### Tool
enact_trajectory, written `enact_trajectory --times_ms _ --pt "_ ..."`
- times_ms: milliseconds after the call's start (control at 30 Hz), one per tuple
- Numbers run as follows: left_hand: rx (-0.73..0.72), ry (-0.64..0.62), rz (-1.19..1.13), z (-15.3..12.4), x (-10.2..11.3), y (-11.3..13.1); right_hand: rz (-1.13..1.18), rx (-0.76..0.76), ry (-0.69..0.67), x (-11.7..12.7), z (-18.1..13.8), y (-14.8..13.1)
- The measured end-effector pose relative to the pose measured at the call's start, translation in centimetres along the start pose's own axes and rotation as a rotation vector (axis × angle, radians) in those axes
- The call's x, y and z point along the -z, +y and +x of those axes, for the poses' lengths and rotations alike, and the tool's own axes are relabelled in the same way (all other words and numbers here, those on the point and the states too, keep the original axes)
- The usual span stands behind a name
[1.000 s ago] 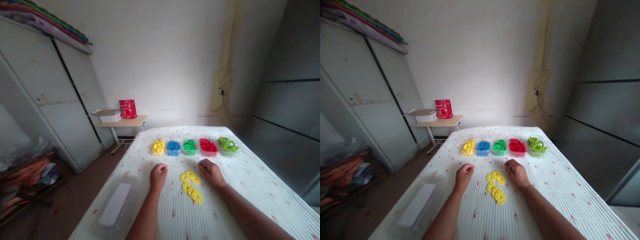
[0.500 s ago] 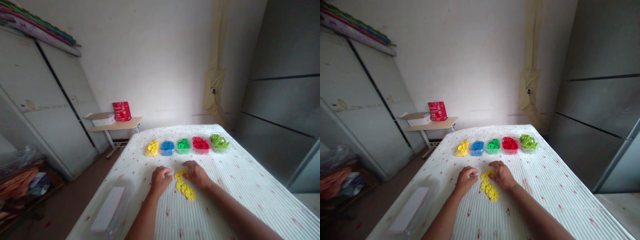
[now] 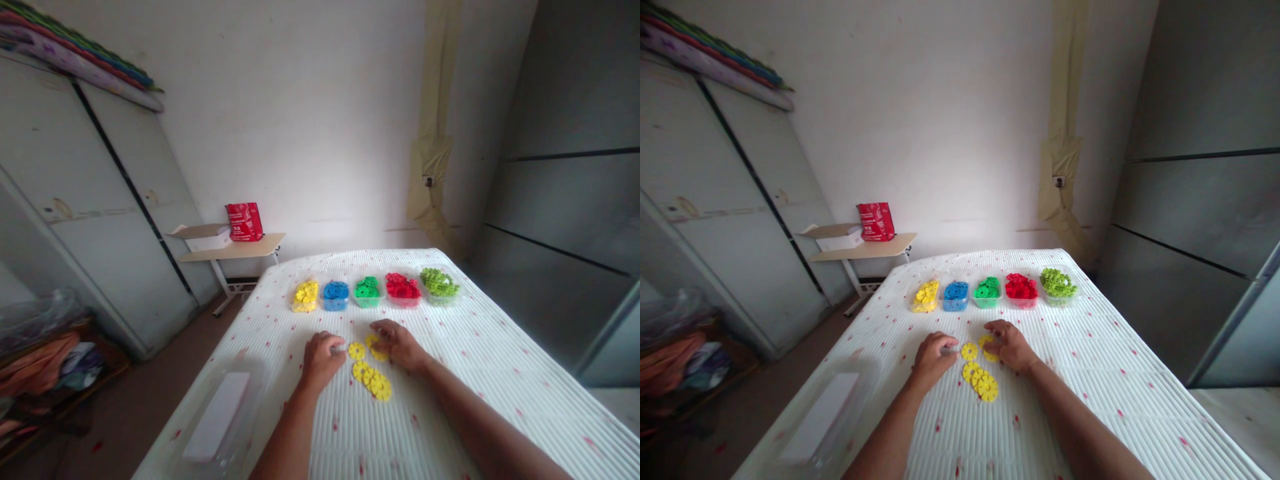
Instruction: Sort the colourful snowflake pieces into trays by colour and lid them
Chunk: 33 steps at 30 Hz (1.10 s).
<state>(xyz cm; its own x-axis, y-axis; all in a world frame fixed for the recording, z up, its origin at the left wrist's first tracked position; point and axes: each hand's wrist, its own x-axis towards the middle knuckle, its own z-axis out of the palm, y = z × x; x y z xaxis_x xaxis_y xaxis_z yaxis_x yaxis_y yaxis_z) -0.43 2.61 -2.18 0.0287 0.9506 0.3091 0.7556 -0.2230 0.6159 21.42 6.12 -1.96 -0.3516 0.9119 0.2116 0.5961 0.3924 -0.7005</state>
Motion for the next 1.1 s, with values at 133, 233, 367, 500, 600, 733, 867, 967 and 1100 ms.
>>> enact_trajectory --times_ms 133,233,367,500,600,733,867,967,1100 --pt "-0.027 0.003 0.018 0.0 -0.1 0.2 -0.137 0.092 -0.019 -0.6 0.2 -0.5" --pt "-0.033 -0.012 0.051 -0.1 -0.3 0.5 -0.201 0.106 0.004 -0.8 0.3 -0.5" --pt "-0.039 -0.027 0.133 -0.3 -0.6 1.2 -0.133 0.093 -0.016 -0.3 0.1 -0.3" --pt "-0.072 -0.065 0.257 -0.5 -0.9 2.3 -0.077 0.124 -0.050 0.2 -0.2 -0.4" --pt "-0.060 -0.084 0.312 -0.6 -1.1 2.9 -0.077 0.142 -0.044 0.2 -0.3 -0.5" --pt "-0.040 -0.083 0.313 -0.6 -1.3 3.0 -0.075 0.126 -0.050 0.2 -0.4 -0.4" --pt "-0.032 -0.065 0.305 -0.5 -1.5 2.6 -0.027 0.105 -0.041 0.5 -0.5 0.0" --pt "-0.017 -0.022 0.281 -0.4 -1.7 2.2 -0.035 0.083 -0.029 0.6 -0.6 0.2" --pt "0.012 0.056 0.155 -0.2 -2.0 1.6 -0.085 0.099 -0.005 0.0 -0.8 -0.2"
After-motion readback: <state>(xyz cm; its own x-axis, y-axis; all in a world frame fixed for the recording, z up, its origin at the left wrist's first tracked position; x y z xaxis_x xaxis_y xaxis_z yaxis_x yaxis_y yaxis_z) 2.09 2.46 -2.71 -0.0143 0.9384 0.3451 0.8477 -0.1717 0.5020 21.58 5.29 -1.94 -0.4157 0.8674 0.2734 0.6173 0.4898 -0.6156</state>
